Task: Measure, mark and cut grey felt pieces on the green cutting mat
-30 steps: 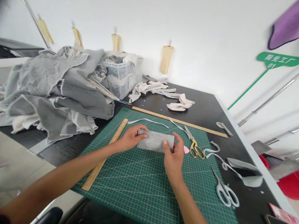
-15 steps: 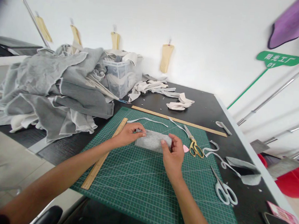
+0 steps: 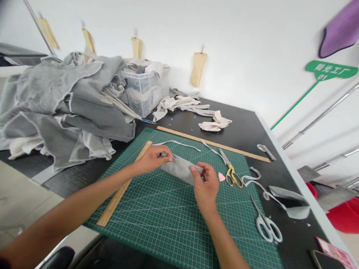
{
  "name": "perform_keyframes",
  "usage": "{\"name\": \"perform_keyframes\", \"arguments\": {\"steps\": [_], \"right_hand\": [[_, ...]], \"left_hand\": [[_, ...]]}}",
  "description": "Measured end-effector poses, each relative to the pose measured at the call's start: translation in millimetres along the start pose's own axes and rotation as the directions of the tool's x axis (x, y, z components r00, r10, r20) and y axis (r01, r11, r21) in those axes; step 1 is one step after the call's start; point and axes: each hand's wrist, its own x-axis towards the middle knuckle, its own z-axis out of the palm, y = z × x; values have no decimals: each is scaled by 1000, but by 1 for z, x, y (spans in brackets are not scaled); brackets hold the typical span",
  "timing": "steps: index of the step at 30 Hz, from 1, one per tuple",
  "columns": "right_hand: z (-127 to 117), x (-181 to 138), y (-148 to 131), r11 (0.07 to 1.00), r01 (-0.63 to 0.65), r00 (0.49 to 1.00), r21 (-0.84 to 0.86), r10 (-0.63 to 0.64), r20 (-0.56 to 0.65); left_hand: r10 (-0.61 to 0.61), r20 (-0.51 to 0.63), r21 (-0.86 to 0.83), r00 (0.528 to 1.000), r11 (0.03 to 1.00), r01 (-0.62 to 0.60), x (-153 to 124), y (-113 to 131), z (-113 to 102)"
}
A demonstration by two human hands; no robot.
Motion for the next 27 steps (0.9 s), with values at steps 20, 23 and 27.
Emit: {"name": "perform_keyframes", "arguments": {"steps": [20, 23, 27], "right_hand": [[-3, 7, 3, 996, -50, 994, 78, 57, -93], [-4, 7, 1, 998, -39, 994, 41, 43, -103], [-5, 8, 1, 999, -31, 993, 7, 32, -115]], "left_hand": [[-107, -40, 29, 993, 994, 108, 0, -12, -1], [-109, -73, 28, 991, 993, 112, 0, -15, 0], [-142, -95, -80, 985, 988, 135, 0, -19, 3]]}}
